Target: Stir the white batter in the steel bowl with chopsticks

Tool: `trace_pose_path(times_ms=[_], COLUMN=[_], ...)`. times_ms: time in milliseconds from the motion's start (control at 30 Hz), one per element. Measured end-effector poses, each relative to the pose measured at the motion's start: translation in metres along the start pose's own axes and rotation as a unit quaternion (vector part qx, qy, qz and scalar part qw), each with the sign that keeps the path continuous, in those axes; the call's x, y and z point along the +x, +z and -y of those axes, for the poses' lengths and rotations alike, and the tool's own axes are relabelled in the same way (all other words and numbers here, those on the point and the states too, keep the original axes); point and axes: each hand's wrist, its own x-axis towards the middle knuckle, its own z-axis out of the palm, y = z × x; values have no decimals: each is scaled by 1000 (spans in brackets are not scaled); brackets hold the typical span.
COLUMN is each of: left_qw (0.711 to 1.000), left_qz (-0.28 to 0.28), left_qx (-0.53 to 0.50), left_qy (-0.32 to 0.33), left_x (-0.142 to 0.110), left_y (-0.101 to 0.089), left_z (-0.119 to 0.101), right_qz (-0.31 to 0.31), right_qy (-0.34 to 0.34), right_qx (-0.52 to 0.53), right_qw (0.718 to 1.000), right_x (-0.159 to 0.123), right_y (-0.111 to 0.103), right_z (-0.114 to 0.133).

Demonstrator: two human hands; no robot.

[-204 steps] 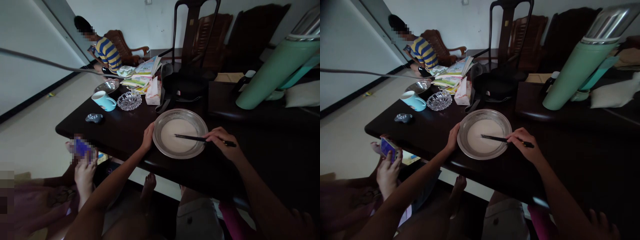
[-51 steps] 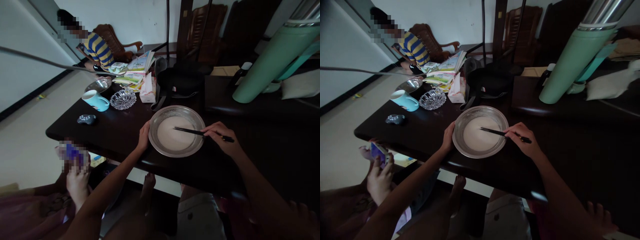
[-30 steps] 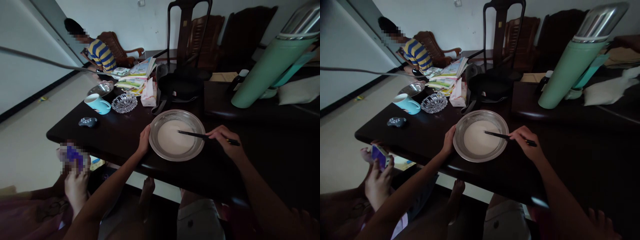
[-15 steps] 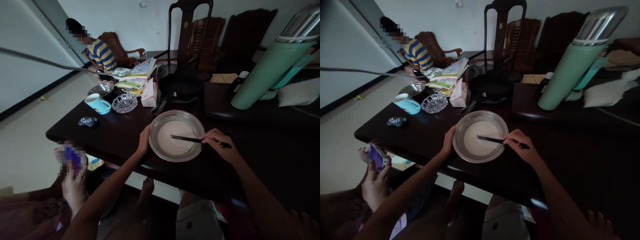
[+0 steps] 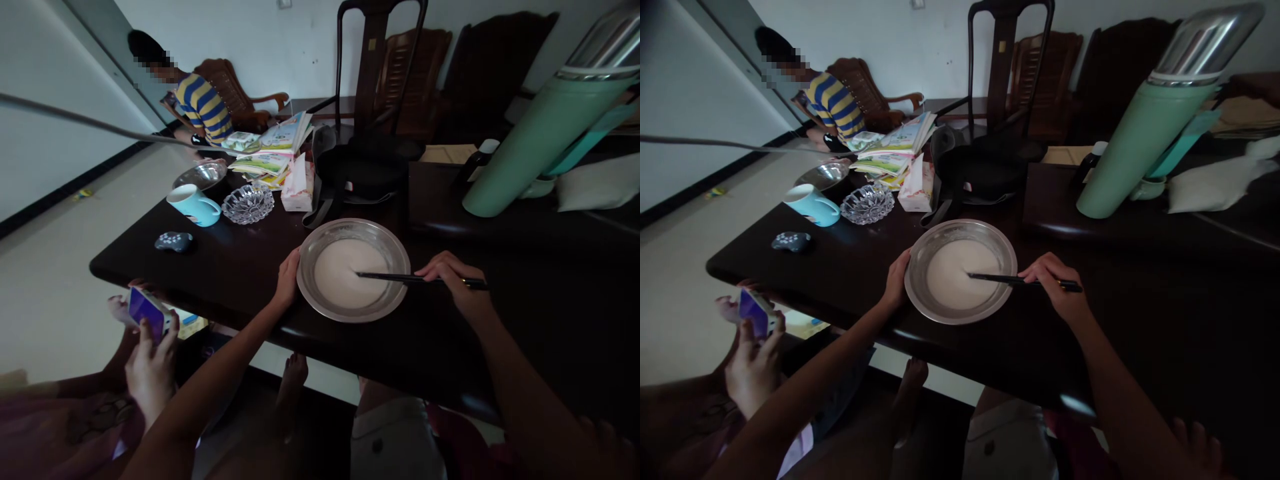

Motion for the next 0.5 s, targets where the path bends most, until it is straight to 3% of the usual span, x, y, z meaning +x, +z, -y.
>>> trace_pose_path(times_ms=[133,300,400,500], left_qw=[1000,997,996,994], left_qz=[0,-11,-27,-48], left_qx=[28,70,82,89], left_qy=[-5,-14,-22,-30], left_x=[1,-5,-29,-68], left_y=[0,-5,-32,-86], left_z=[3,1,-4,-7], right_qz=[50,-13,37,42], right_qy=[-26,-19,-27,-36], right_qx=[-21,-7,-7,-27], right_qw=[998,1000,999,998], right_x=[0,1,0,0], right_y=[2,0,1,1], right_z=[0,0,0,-1])
